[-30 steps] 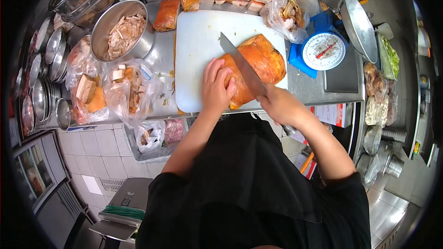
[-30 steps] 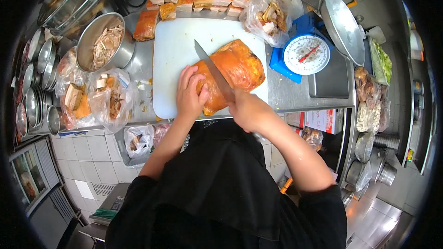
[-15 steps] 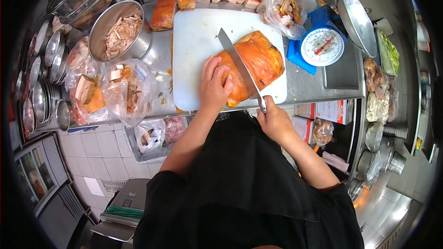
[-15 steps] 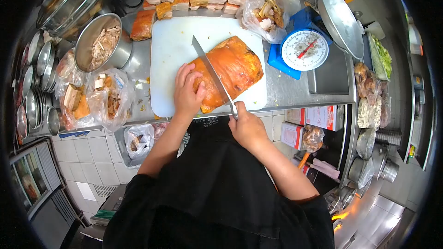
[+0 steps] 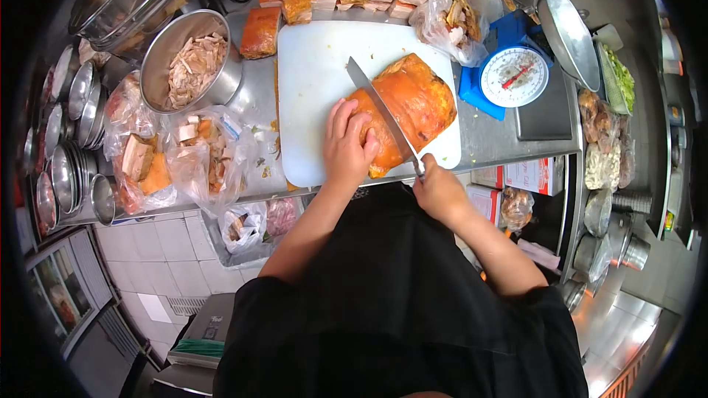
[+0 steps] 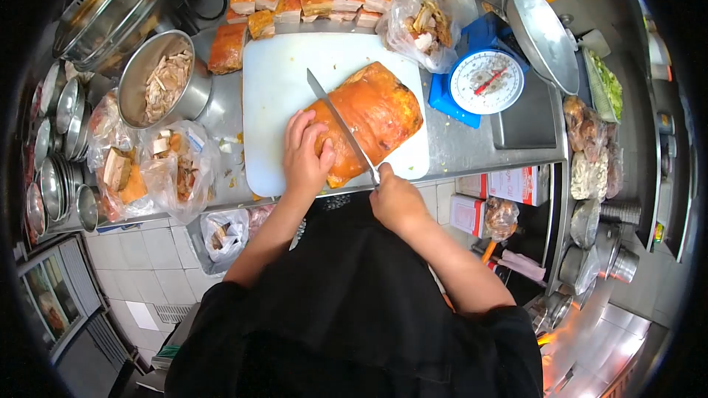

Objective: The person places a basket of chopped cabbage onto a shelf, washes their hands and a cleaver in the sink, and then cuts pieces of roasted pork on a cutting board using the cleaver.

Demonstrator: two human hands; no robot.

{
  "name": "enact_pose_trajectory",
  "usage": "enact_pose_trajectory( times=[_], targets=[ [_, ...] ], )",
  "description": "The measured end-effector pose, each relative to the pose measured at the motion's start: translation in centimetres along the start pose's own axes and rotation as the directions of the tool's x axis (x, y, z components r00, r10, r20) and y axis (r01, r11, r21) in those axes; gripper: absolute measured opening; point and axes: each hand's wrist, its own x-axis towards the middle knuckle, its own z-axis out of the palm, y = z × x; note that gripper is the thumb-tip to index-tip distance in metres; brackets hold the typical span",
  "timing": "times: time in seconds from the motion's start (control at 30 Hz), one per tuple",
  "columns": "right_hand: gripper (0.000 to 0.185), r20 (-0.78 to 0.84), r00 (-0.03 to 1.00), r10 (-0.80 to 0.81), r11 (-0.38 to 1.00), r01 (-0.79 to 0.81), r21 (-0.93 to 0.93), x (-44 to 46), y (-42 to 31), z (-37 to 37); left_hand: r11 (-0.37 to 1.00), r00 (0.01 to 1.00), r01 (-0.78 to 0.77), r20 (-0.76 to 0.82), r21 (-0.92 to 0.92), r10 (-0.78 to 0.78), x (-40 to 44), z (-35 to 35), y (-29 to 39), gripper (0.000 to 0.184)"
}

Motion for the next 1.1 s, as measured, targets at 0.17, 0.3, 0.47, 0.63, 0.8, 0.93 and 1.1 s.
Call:
enact_pose_trajectory(
  times=[0.17,0.3,0.47,0.63,0.8,0.93,1.1],
  targets=[
    [0.029,0.090,0.996,0.018,0.999,-0.013,-0.049,2.6,-3.1,-0.6,0.999,0.999,0.040,0.033,-0.005,-0.040,-0.3,0.2,-0.1,0.028],
    [0.035,0.052,0.998,0.027,1.000,-0.027,0.001,3.0,-2.9,-0.7,0.998,0.998,0.046,0.038,-0.052,-0.044,0.3,-0.5,-0.1,0.027],
    [0.042,0.124,0.991,0.048,0.998,-0.044,-0.038,-1.0,1.6,-0.6,0.997,0.997,0.066,0.033,-0.050,-0.065,-0.3,-0.4,-0.5,0.027],
    [0.039,0.015,1.000,-0.014,0.997,0.013,0.075,3.2,2.1,-0.4,0.999,0.999,0.018,0.030,-0.032,-0.017,-0.4,-0.5,-0.4,0.029],
    [0.039,0.045,0.998,-0.052,0.997,0.050,0.064,6.2,2.1,-3.8,0.986,0.994,0.052,0.089,0.158,-0.067,-0.1,0.5,3.8,0.041],
    [0.035,0.172,0.982,-0.080,0.982,0.048,0.181,6.3,3.1,-4.3,0.957,0.931,-0.037,0.358,0.288,-0.072,1.1,-0.3,5.0,0.059],
    [0.046,0.223,0.954,-0.202,0.956,0.143,0.255,5.6,5.4,-4.2,0.845,0.704,-0.365,0.710,0.391,-0.024,3.4,-8.2,2.9,0.073]
  ],
)
